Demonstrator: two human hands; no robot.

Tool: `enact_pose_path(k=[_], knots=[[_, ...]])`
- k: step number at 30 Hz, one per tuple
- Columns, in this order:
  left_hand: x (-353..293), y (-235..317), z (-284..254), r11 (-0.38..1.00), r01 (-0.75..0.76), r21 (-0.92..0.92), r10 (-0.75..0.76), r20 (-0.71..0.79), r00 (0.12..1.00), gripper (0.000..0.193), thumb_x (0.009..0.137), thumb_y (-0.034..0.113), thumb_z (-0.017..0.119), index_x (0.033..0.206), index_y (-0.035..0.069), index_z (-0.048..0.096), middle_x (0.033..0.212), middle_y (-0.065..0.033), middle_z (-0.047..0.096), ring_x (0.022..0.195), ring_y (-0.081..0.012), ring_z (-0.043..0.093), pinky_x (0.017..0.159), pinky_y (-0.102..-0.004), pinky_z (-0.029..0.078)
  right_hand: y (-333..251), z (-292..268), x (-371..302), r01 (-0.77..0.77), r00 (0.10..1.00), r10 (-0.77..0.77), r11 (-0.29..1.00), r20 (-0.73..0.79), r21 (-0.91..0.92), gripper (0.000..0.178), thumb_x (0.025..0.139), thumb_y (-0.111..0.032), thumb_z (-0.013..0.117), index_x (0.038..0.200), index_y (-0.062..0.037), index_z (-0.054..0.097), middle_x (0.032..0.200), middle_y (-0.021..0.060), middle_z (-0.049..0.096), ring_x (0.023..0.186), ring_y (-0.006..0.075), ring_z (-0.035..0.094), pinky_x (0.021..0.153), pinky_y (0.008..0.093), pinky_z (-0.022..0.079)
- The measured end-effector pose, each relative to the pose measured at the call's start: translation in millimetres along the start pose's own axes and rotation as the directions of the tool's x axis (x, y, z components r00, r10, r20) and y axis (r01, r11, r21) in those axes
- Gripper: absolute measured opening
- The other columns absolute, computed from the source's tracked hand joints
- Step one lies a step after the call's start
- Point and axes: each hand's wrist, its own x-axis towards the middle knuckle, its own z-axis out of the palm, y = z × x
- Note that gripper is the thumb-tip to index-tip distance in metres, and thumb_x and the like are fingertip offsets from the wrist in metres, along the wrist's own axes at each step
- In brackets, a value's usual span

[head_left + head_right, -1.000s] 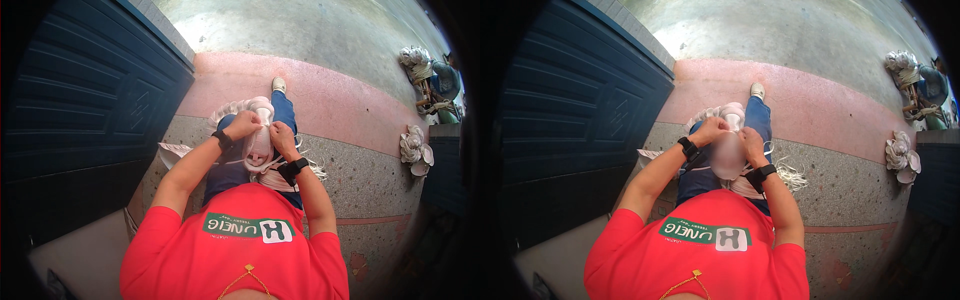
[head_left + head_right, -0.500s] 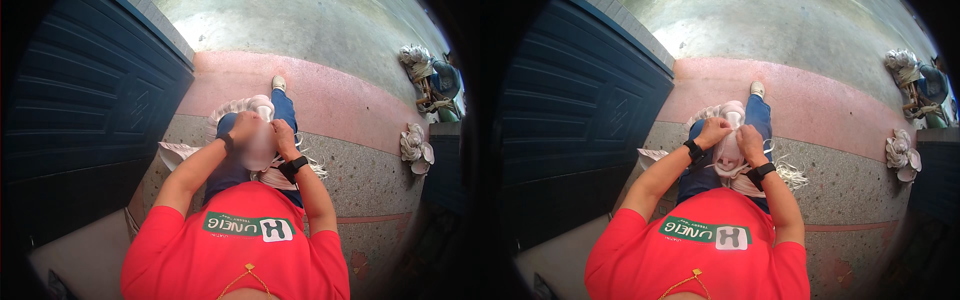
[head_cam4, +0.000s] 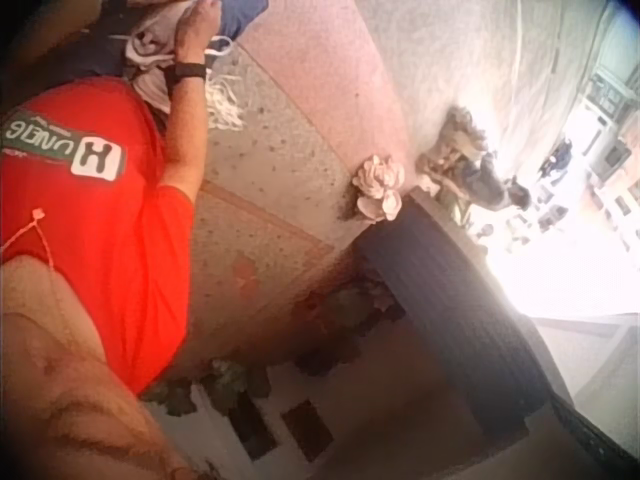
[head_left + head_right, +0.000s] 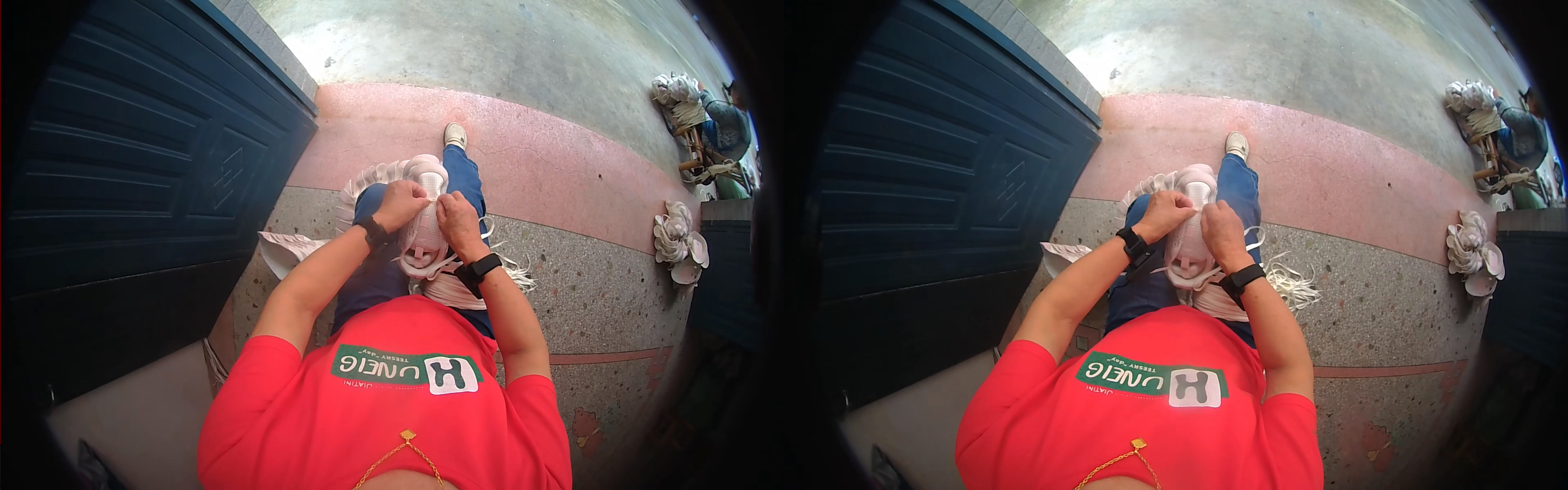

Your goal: The recorder is hand-stitching the upper part of a shoe, using long threads and pulling them tight through pre-punched holes.

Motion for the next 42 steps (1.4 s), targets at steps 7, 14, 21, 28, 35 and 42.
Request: enact_pose_path(k=[7,14,21,28,35,42], knots=[[-8,-4,-6,0.998,-0.03,-0.061,0.03,0.0,1.0,0.026,0.081,0.018,0.08,0.099,0.0,0.075,0.091,-0.0141,0.076,0.084,-0.0218,0.073,0.077,-0.0339,0.058,-4,-5,15,0.088,0.996,-0.089,0.995,0.022,0.04,0.007,0.087,-0.004,0.062,0.09,-0.0023,0.068,0.092,0.0194,0.064,0.095,0.04,0.062,0.082,0.0497,0.052],[-12,0,-16,0.989,-0.138,-0.043,0.139,0.019,0.99,0.04,0.08,0.011,0.079,0.116,0.0,0.063,0.095,-0.0149,0.071,0.089,-0.0273,0.071,0.08,-0.037,0.057,-10,7,19,0.029,0.997,-0.041,0.987,0.072,0.159,0.023,0.088,-0.004,0.06,0.109,-0.0031,0.069,0.099,0.0213,0.069,0.098,0.0422,0.066,0.085,0.0506,0.053],[8,-4,-16,0.745,-0.596,0.298,0.579,0.154,0.801,0.035,0.085,0.004,0.067,0.119,0.004,0.058,0.089,-0.0157,0.064,0.087,-0.0344,0.065,0.078,-0.0432,0.053,-15,-8,20,-0.122,0.984,0.094,0.975,0.154,0.184,0.032,0.09,-0.01,0.062,0.121,-0.0037,0.064,0.107,0.0231,0.071,0.102,0.0424,0.068,0.087,0.05,0.054],[3,4,-48,0.488,-0.721,0.492,0.609,0.4,0.685,0.021,0.088,0.003,0.055,0.109,0.001,0.059,0.091,-0.0171,0.062,0.091,-0.0359,0.062,0.079,-0.0424,0.054,16,-32,5,-0.307,0.932,0.206,0.886,0.299,0.346,0.035,0.089,-0.02,0.072,0.119,-0.0013,0.067,0.089,0.0114,0.07,0.082,0.0233,0.068,0.072,0.0349,0.054],[-37,-100,-271,0.826,0.09,0.557,0.145,-0.363,0.92,0.016,0.099,0.013,0.05,0.107,0.007,0.062,0.096,-0.0126,0.065,0.095,-0.0307,0.065,0.083,-0.0459,0.055,107,-180,-47,-0.604,0.788,0.405,0.363,0.464,0.71,0.034,0.098,-0.029,0.072,0.121,-0.0043,0.068,0.073,-0.0063,0.054,0.064,0.0048,0.051,0.059,0.0247,0.047],[-145,-156,-506,0.536,-0.239,-0.809,-0.625,-0.572,0.532,0.019,0.11,0.021,0.047,0.11,0.008,0.061,0.098,-0.0105,0.067,0.092,-0.0268,0.068,0.09,-0.0493,0.057,209,-351,-145,0.167,0.845,0.526,-0.086,-0.098,0.982,0.03,0.11,-0.02,0.05,0.13,0.0009,0.058,0.067,-0.0074,0.035,0.057,0.0065,0.039,0.075,0.0311,0.05]])
